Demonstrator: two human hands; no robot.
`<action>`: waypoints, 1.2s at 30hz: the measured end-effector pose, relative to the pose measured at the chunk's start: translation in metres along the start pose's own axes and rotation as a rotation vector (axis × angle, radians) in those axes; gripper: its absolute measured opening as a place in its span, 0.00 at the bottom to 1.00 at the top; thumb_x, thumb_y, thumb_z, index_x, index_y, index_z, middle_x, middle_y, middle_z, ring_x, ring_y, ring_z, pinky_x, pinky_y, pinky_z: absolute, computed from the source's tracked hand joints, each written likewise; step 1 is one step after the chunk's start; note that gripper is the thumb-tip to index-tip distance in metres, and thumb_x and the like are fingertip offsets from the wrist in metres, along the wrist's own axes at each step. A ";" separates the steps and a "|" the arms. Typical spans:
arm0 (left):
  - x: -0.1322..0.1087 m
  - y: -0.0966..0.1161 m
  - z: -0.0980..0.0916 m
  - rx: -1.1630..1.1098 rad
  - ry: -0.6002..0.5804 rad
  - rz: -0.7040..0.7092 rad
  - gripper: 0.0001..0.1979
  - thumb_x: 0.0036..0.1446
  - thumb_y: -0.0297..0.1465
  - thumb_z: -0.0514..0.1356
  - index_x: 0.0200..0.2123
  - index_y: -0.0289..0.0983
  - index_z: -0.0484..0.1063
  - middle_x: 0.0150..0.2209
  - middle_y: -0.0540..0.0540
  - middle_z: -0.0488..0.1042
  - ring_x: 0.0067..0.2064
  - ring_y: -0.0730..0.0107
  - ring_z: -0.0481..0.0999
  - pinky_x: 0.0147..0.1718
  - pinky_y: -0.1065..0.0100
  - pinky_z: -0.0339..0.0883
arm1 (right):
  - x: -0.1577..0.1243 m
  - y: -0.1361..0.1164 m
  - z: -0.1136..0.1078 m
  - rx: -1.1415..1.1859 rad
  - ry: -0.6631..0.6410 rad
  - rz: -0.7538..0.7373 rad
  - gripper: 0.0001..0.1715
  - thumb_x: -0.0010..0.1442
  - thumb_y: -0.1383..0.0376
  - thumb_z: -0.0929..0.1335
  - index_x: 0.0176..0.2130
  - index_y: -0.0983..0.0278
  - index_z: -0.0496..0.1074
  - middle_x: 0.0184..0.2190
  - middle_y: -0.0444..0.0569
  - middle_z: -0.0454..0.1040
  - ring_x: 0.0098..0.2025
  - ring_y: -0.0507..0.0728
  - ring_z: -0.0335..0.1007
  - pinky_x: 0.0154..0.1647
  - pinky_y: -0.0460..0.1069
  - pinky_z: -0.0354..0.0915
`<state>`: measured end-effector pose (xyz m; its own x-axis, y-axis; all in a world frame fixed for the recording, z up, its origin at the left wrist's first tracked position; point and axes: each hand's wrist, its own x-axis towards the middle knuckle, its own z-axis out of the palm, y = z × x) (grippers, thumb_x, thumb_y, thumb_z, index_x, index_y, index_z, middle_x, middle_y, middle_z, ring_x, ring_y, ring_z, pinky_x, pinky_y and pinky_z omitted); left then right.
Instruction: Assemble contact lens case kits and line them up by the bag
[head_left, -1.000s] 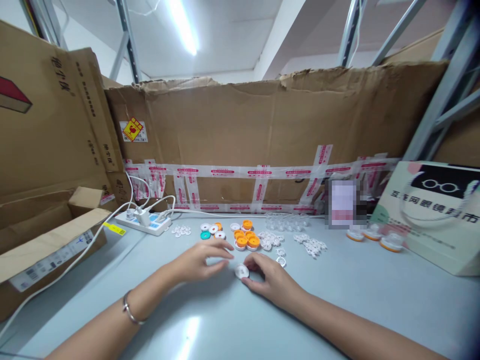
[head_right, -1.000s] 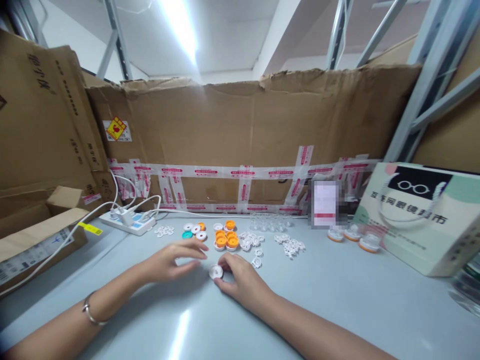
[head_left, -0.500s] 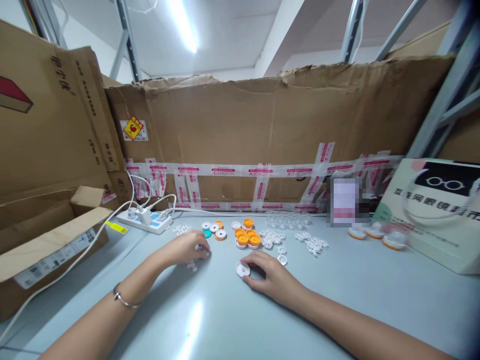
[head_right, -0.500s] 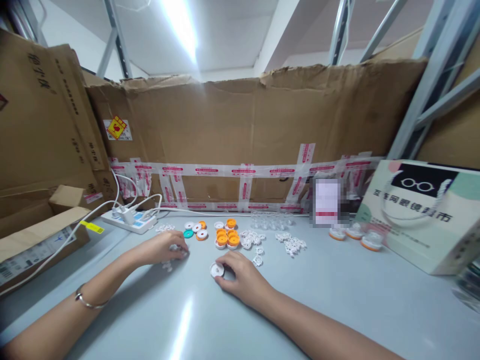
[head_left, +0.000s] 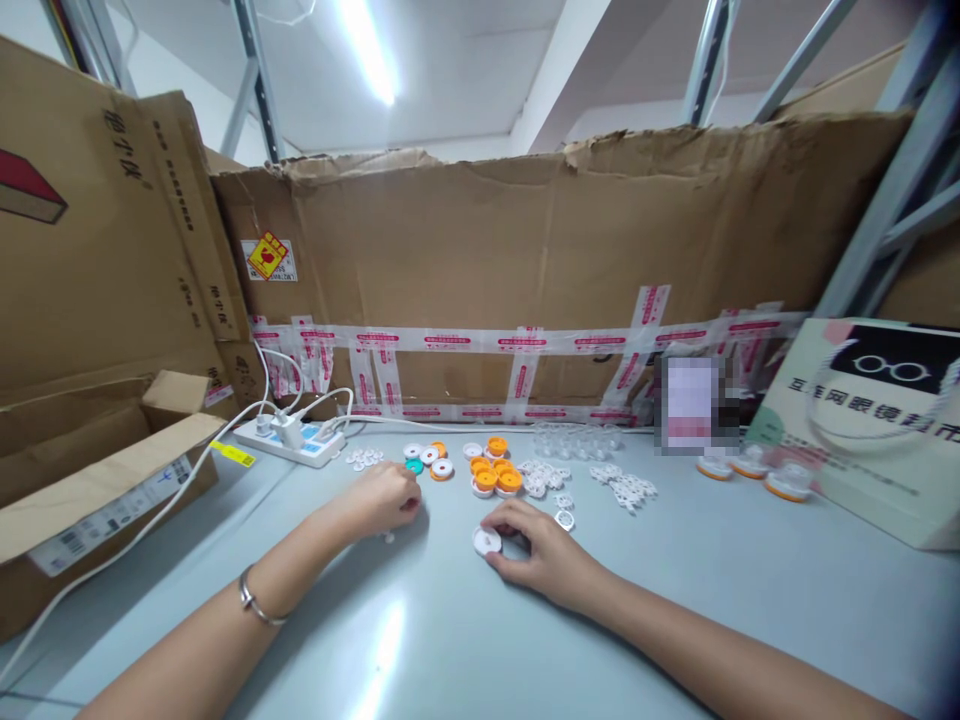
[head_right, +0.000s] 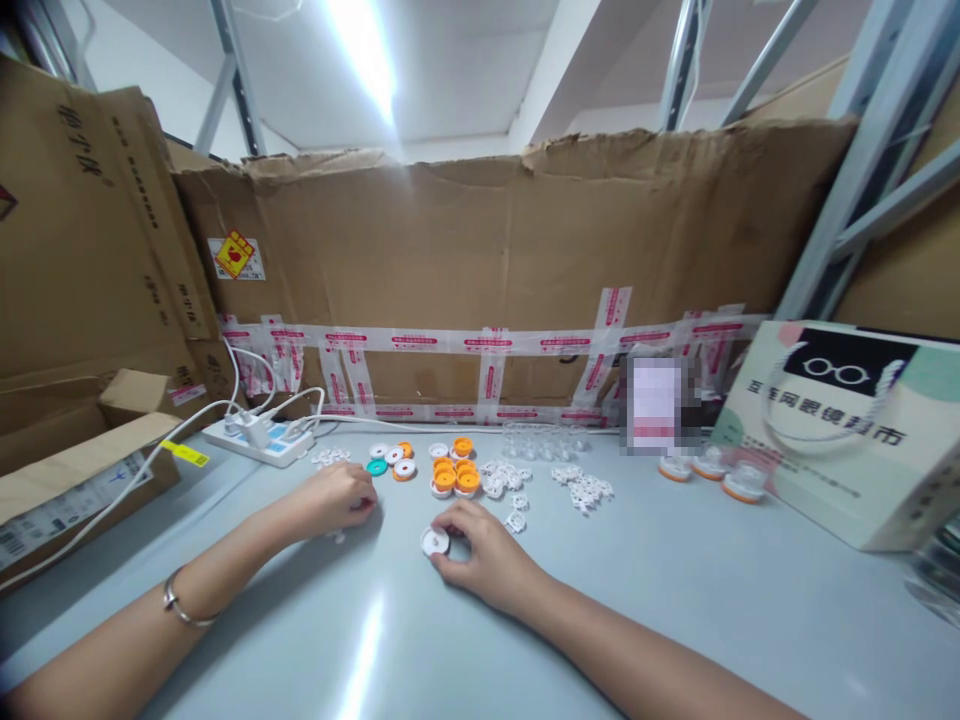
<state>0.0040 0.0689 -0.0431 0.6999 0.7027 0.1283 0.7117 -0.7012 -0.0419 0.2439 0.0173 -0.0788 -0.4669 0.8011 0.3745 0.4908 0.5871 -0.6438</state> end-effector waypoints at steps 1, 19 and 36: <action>0.001 0.002 0.000 0.022 0.010 -0.015 0.09 0.47 0.22 0.53 0.21 0.34 0.73 0.24 0.44 0.73 0.29 0.65 0.71 0.31 0.68 0.61 | 0.000 0.000 0.000 0.002 0.000 0.000 0.10 0.48 0.70 0.67 0.35 0.64 0.71 0.33 0.48 0.70 0.35 0.54 0.67 0.37 0.48 0.64; 0.011 0.052 0.023 -0.011 0.408 0.331 0.09 0.57 0.27 0.52 0.28 0.36 0.70 0.26 0.47 0.72 0.29 0.71 0.70 0.29 0.70 0.59 | 0.002 -0.001 0.001 -0.018 -0.004 -0.038 0.10 0.49 0.69 0.67 0.35 0.64 0.72 0.31 0.48 0.70 0.34 0.54 0.66 0.36 0.47 0.64; 0.005 0.050 0.003 -0.330 0.196 0.271 0.10 0.57 0.27 0.52 0.37 0.38 0.73 0.34 0.45 0.74 0.37 0.68 0.71 0.38 0.68 0.61 | 0.001 0.000 0.000 0.005 -0.008 -0.037 0.11 0.48 0.69 0.67 0.36 0.63 0.71 0.31 0.47 0.70 0.34 0.54 0.66 0.37 0.48 0.64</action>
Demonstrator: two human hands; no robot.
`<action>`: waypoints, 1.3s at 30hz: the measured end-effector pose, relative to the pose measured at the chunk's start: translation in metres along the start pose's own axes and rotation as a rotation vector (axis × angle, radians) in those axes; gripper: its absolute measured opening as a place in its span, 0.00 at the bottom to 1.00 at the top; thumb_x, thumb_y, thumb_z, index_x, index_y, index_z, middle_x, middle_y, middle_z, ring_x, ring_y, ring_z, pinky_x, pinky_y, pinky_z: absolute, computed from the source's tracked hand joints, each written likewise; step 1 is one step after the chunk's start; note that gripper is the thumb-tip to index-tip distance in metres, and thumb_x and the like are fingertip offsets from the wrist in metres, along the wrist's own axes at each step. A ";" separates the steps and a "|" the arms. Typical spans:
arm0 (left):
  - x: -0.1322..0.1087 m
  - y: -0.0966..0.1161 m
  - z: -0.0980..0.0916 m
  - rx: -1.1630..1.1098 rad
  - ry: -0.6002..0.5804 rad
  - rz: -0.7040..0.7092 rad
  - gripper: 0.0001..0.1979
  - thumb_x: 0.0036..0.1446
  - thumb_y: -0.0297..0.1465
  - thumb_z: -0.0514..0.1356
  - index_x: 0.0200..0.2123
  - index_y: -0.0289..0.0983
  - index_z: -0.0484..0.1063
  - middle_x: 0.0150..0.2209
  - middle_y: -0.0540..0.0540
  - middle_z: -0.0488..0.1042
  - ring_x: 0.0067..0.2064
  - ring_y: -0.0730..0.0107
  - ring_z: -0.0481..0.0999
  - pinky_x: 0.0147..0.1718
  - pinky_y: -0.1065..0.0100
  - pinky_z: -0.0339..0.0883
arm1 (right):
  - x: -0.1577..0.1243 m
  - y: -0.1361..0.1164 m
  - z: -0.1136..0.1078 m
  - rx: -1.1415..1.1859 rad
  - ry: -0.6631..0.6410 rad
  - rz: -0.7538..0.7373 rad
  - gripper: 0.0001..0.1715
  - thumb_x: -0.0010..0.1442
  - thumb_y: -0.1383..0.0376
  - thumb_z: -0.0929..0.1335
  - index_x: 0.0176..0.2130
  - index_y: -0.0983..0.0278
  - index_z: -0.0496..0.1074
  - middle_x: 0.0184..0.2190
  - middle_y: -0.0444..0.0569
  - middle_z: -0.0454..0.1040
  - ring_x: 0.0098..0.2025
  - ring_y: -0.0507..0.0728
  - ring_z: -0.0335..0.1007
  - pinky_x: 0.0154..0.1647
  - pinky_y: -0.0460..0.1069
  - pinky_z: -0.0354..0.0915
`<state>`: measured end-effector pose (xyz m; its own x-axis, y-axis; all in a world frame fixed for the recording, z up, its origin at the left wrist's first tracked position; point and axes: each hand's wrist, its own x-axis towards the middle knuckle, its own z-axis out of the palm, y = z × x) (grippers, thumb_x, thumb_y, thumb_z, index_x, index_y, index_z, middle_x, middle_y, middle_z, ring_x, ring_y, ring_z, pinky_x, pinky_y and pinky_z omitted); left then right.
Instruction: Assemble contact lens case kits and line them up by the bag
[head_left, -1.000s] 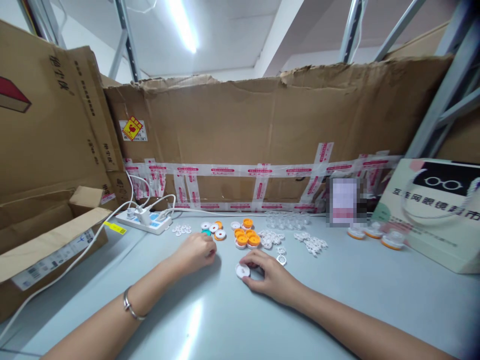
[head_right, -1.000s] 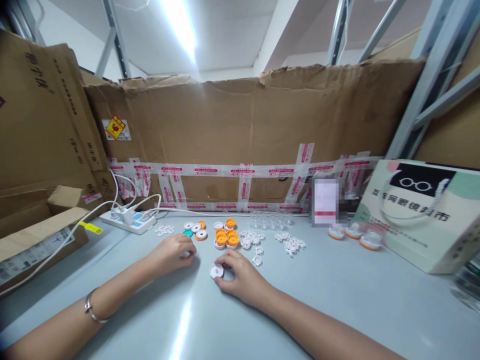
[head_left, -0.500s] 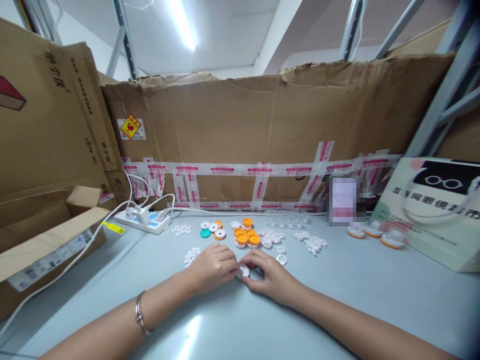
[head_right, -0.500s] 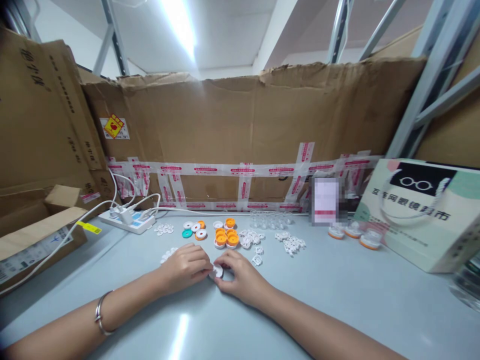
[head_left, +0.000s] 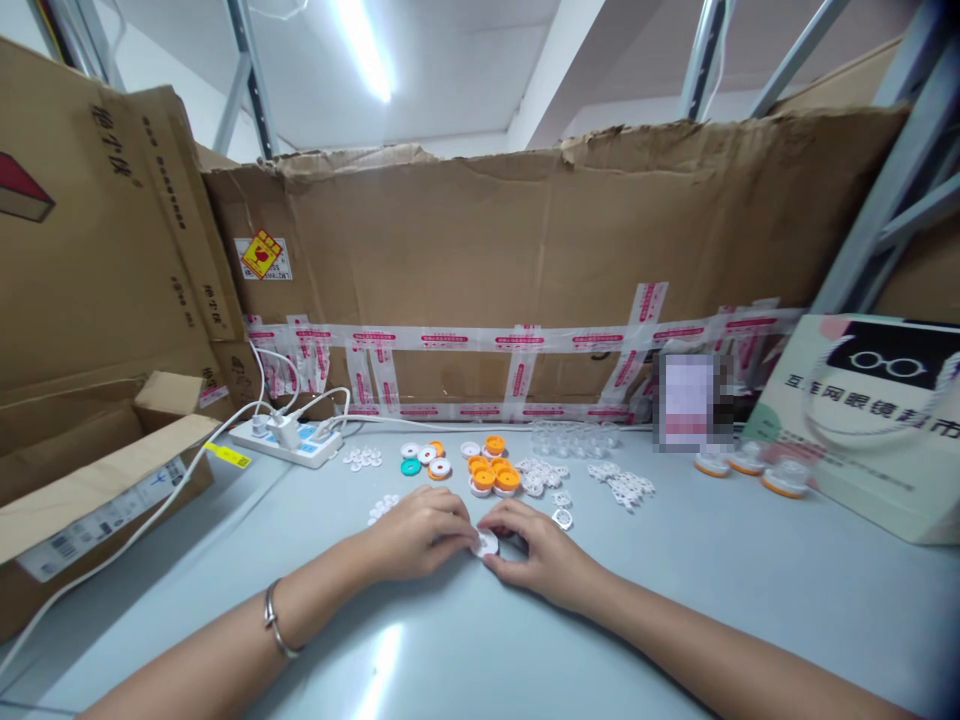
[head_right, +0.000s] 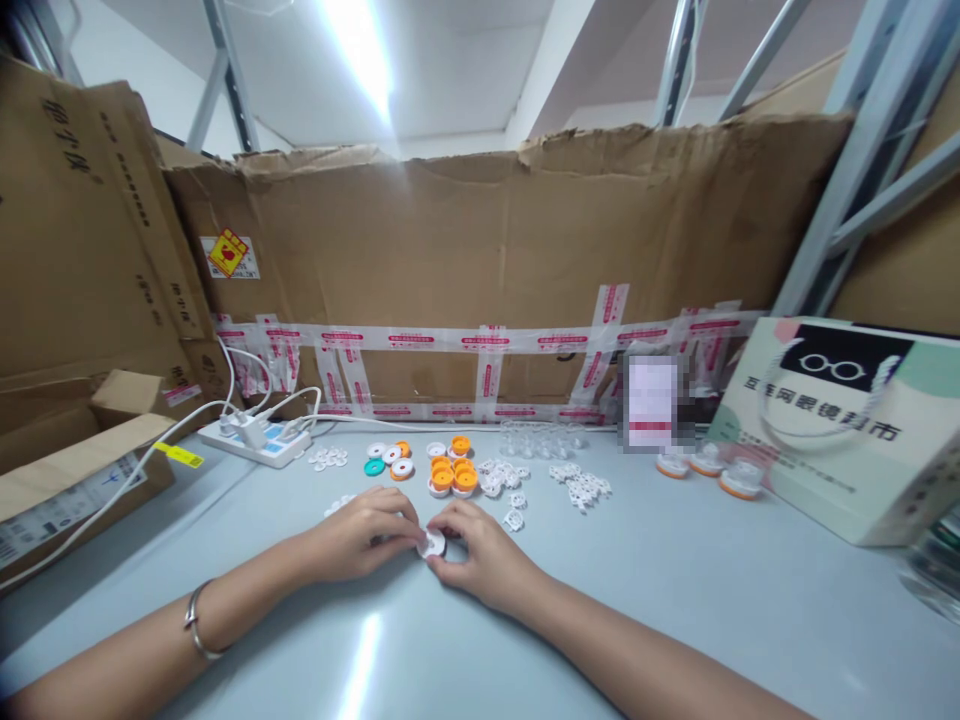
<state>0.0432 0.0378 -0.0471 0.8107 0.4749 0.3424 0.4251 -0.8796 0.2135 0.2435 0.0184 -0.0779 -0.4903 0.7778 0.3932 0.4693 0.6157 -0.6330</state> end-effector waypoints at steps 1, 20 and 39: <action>0.000 -0.003 -0.005 -0.037 0.038 -0.025 0.10 0.58 0.28 0.52 0.37 0.38 0.73 0.34 0.45 0.74 0.38 0.68 0.71 0.39 0.68 0.62 | 0.000 0.000 0.000 0.003 0.000 -0.002 0.11 0.48 0.69 0.67 0.36 0.63 0.71 0.32 0.47 0.70 0.34 0.54 0.67 0.37 0.48 0.64; -0.018 -0.042 -0.026 0.177 -0.208 -0.491 0.09 0.45 0.22 0.55 0.26 0.37 0.75 0.26 0.48 0.77 0.30 0.67 0.74 0.29 0.72 0.60 | -0.003 -0.002 -0.002 0.053 -0.003 0.092 0.18 0.50 0.64 0.68 0.42 0.63 0.68 0.36 0.49 0.70 0.37 0.55 0.67 0.40 0.50 0.65; 0.009 0.027 0.011 -0.265 0.434 -0.311 0.04 0.53 0.25 0.57 0.30 0.36 0.72 0.29 0.49 0.77 0.31 0.72 0.75 0.33 0.72 0.67 | 0.001 -0.006 -0.009 0.204 0.303 0.024 0.07 0.53 0.64 0.68 0.33 0.61 0.76 0.29 0.46 0.78 0.32 0.55 0.73 0.36 0.48 0.68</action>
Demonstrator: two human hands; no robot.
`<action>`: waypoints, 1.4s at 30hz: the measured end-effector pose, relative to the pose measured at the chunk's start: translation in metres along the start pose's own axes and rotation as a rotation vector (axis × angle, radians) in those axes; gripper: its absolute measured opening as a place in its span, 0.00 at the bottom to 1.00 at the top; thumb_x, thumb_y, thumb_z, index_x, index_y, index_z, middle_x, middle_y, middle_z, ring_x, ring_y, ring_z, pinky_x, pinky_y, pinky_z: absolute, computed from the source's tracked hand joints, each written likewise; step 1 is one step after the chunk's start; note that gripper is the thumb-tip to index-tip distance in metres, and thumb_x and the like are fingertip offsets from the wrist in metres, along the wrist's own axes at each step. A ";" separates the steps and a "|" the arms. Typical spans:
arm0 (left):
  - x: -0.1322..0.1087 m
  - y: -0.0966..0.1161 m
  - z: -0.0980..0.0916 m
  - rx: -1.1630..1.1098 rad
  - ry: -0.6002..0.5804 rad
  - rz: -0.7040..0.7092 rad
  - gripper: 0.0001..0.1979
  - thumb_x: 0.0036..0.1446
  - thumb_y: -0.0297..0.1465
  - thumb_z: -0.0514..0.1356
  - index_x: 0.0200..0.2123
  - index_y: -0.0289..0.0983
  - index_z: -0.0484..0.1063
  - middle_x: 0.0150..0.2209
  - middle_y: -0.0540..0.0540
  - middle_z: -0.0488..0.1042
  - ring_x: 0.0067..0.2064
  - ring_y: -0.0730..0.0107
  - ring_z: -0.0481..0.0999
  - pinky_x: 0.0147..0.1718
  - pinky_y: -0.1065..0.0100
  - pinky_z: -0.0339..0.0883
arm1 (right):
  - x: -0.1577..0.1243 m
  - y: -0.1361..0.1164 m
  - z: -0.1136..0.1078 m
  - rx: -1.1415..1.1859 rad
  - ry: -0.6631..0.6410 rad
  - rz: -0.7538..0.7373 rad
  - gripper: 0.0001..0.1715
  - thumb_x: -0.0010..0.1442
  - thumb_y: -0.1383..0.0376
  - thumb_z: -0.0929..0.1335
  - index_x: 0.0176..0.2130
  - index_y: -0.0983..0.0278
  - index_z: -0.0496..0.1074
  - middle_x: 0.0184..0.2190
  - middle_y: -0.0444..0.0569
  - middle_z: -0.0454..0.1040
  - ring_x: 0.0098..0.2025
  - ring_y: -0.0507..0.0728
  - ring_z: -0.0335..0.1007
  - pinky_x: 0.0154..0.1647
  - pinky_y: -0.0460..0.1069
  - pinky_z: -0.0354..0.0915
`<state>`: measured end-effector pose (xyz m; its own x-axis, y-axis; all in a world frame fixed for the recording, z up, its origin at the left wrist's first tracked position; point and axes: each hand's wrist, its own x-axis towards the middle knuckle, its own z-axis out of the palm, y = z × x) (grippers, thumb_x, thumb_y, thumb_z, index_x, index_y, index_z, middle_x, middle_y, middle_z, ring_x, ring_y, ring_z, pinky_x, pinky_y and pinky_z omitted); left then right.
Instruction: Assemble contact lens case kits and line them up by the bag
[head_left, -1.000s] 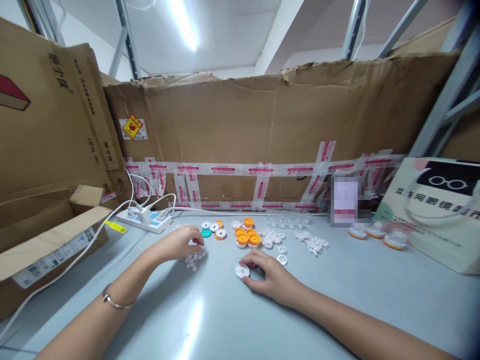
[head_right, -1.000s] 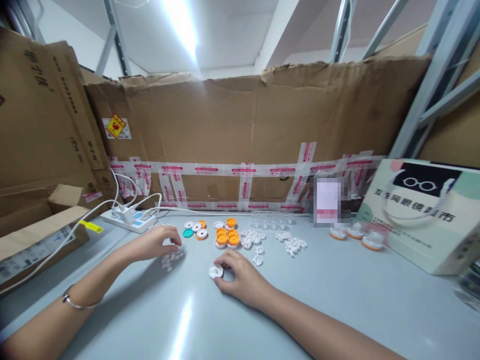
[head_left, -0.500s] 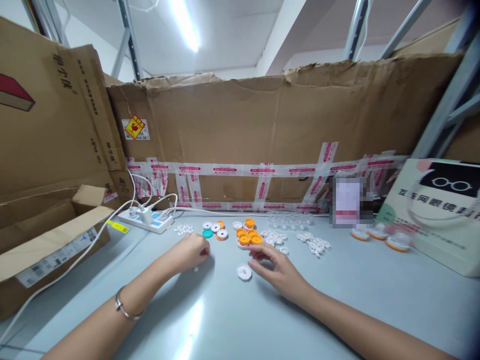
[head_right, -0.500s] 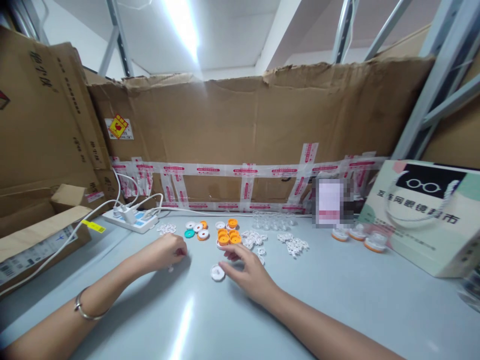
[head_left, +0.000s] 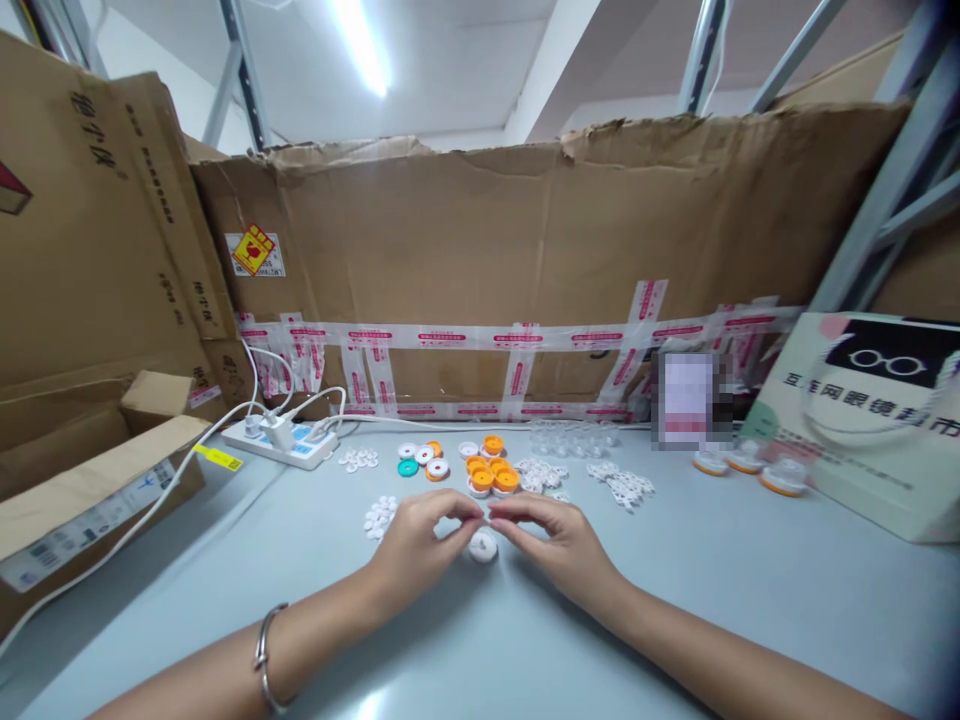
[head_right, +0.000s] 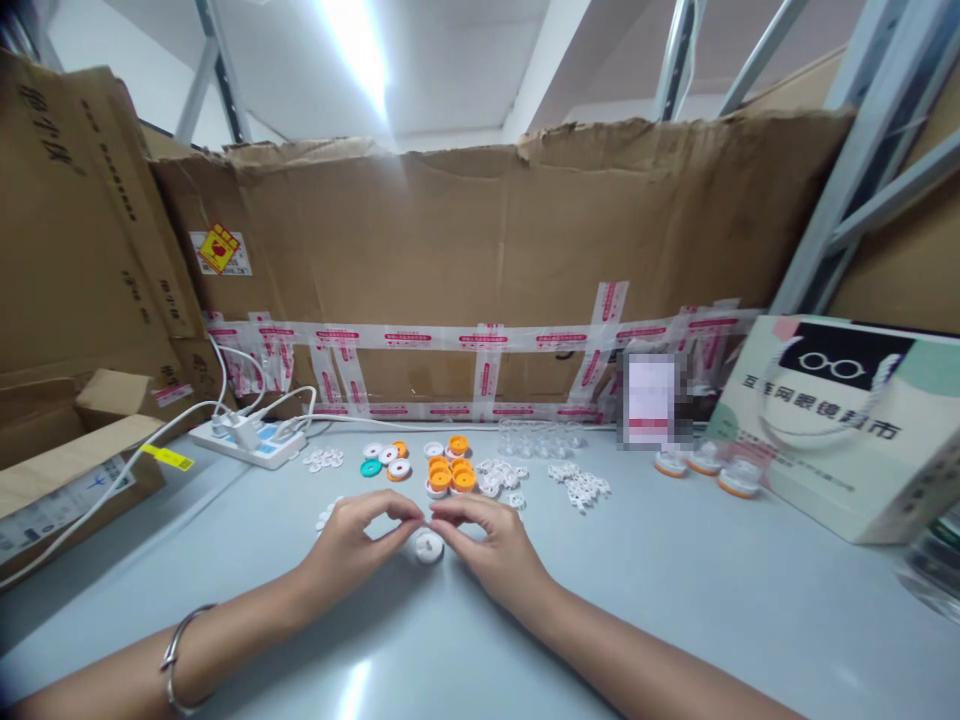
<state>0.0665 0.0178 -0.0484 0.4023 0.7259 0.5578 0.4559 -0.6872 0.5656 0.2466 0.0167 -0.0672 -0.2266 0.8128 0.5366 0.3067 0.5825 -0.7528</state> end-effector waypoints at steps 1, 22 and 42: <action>-0.001 0.001 0.002 -0.011 0.012 0.012 0.04 0.53 0.25 0.57 0.30 0.36 0.72 0.28 0.49 0.77 0.30 0.72 0.75 0.33 0.72 0.67 | 0.000 -0.001 0.001 0.003 -0.010 -0.006 0.06 0.53 0.64 0.67 0.32 0.61 0.76 0.29 0.46 0.78 0.32 0.55 0.73 0.36 0.48 0.68; 0.005 -0.025 -0.001 0.165 -0.391 -0.143 0.16 0.45 0.40 0.64 0.36 0.39 0.75 0.36 0.47 0.74 0.41 0.63 0.71 0.38 0.69 0.59 | -0.001 0.024 0.001 -0.324 -0.282 -0.336 0.10 0.57 0.70 0.62 0.32 0.64 0.73 0.29 0.52 0.73 0.32 0.54 0.69 0.32 0.48 0.66; 0.002 -0.018 -0.003 0.177 -0.390 -0.190 0.12 0.45 0.37 0.65 0.34 0.39 0.74 0.35 0.48 0.74 0.40 0.65 0.71 0.39 0.67 0.57 | -0.004 0.014 0.000 -0.232 -0.352 -0.133 0.05 0.52 0.70 0.66 0.31 0.63 0.72 0.34 0.49 0.70 0.37 0.54 0.67 0.40 0.49 0.64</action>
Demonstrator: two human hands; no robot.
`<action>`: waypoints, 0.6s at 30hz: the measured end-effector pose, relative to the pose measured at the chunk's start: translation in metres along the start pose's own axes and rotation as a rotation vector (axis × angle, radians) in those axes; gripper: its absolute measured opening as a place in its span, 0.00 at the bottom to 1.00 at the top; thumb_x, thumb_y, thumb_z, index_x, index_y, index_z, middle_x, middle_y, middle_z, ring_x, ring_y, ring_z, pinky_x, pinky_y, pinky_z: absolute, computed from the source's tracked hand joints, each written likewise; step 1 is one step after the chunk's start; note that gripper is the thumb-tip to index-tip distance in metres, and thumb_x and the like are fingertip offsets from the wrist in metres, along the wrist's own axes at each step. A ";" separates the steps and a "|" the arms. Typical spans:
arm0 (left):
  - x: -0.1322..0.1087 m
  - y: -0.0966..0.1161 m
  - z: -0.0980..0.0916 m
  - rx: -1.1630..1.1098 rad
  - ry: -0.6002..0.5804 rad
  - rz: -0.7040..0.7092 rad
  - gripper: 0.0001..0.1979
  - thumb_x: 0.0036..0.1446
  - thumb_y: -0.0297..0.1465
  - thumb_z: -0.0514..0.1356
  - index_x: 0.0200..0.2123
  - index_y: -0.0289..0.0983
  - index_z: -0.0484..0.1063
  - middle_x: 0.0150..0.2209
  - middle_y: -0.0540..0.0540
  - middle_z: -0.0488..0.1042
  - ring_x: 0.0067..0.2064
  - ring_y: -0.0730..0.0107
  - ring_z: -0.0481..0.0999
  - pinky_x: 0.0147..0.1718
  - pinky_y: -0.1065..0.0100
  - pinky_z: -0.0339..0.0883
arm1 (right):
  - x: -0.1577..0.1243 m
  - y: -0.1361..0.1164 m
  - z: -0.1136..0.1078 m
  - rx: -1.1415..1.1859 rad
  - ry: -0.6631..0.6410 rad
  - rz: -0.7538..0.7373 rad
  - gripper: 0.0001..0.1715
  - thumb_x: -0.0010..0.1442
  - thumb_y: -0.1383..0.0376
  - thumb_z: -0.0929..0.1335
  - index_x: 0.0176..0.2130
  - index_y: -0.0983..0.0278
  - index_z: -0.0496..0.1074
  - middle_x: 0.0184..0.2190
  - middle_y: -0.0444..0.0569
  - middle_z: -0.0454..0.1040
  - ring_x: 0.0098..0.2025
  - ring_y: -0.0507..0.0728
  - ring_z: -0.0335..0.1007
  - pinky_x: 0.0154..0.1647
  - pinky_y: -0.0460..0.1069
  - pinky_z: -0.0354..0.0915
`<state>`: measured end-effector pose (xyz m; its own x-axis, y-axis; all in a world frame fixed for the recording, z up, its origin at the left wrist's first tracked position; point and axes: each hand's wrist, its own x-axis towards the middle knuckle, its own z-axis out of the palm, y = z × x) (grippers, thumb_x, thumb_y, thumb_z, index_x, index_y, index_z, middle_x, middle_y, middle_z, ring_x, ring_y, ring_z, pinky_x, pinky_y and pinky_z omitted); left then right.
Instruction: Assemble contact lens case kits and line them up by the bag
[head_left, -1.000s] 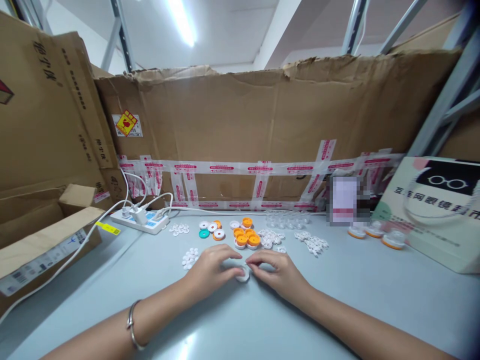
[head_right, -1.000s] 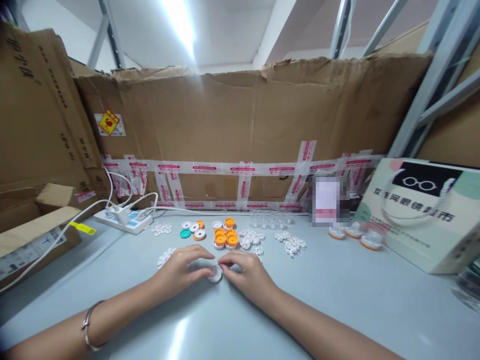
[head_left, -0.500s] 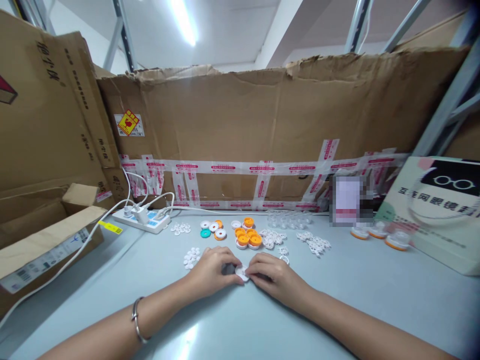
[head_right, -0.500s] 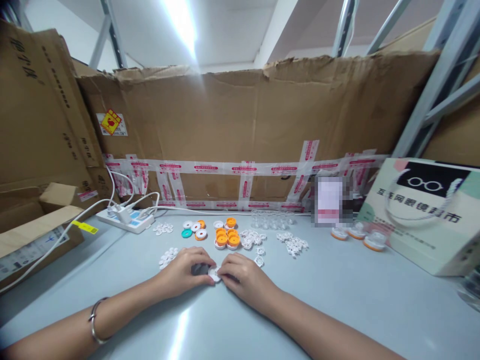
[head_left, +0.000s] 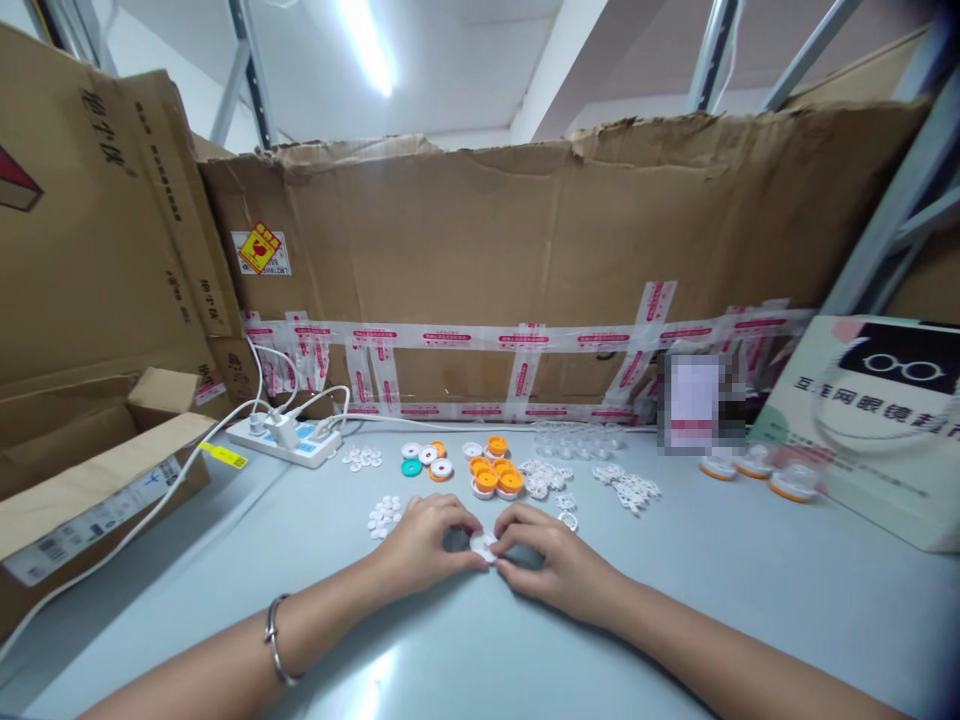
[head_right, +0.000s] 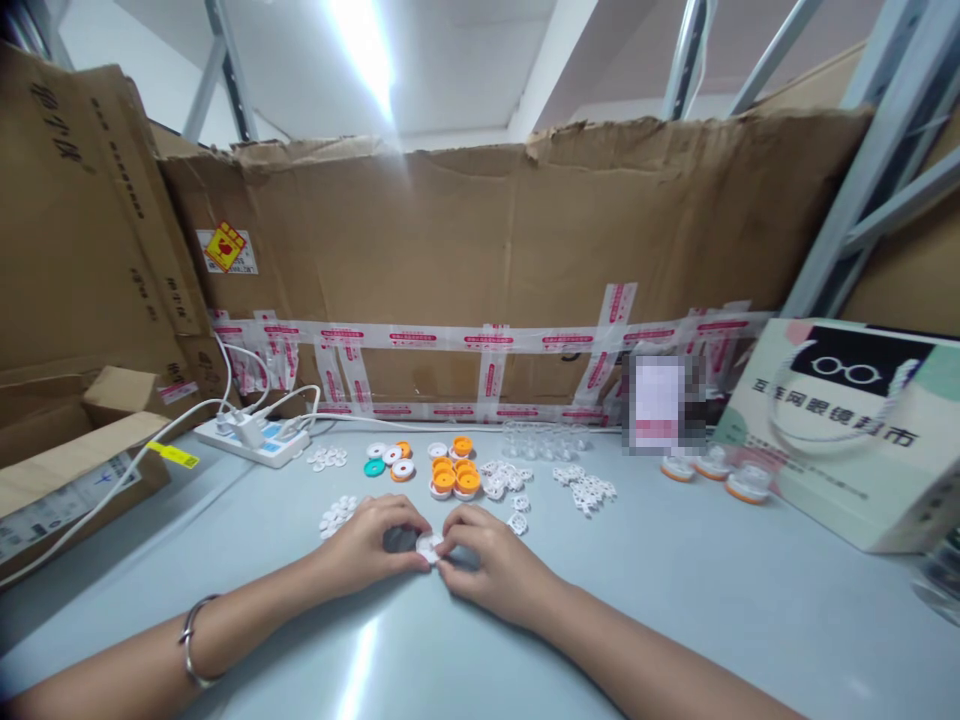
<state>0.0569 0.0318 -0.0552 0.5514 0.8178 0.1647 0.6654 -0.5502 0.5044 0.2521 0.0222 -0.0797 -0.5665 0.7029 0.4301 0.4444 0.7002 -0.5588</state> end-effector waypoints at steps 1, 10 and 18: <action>0.000 0.000 0.000 -0.012 0.002 0.002 0.12 0.45 0.36 0.65 0.34 0.38 0.74 0.35 0.48 0.74 0.39 0.65 0.71 0.39 0.67 0.58 | 0.001 0.000 0.000 0.022 0.000 0.025 0.05 0.51 0.70 0.67 0.31 0.63 0.71 0.33 0.49 0.70 0.37 0.55 0.67 0.40 0.49 0.64; -0.001 -0.005 0.007 -0.186 0.027 0.050 0.11 0.44 0.29 0.64 0.35 0.35 0.71 0.33 0.47 0.72 0.36 0.69 0.71 0.36 0.71 0.63 | 0.001 -0.005 0.003 0.251 -0.032 0.278 0.24 0.48 0.68 0.69 0.45 0.61 0.62 0.38 0.48 0.69 0.41 0.56 0.65 0.45 0.52 0.63; -0.002 -0.006 0.009 -0.186 0.134 0.280 0.12 0.51 0.31 0.60 0.40 0.34 0.69 0.36 0.43 0.71 0.37 0.69 0.71 0.36 0.70 0.65 | 0.005 -0.010 0.008 0.767 0.024 0.444 0.24 0.44 0.62 0.72 0.40 0.61 0.61 0.28 0.41 0.68 0.29 0.50 0.67 0.34 0.47 0.63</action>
<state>0.0565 0.0320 -0.0665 0.6200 0.6615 0.4219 0.3881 -0.7259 0.5679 0.2394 0.0183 -0.0775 -0.4342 0.8980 0.0703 0.0274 0.0911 -0.9955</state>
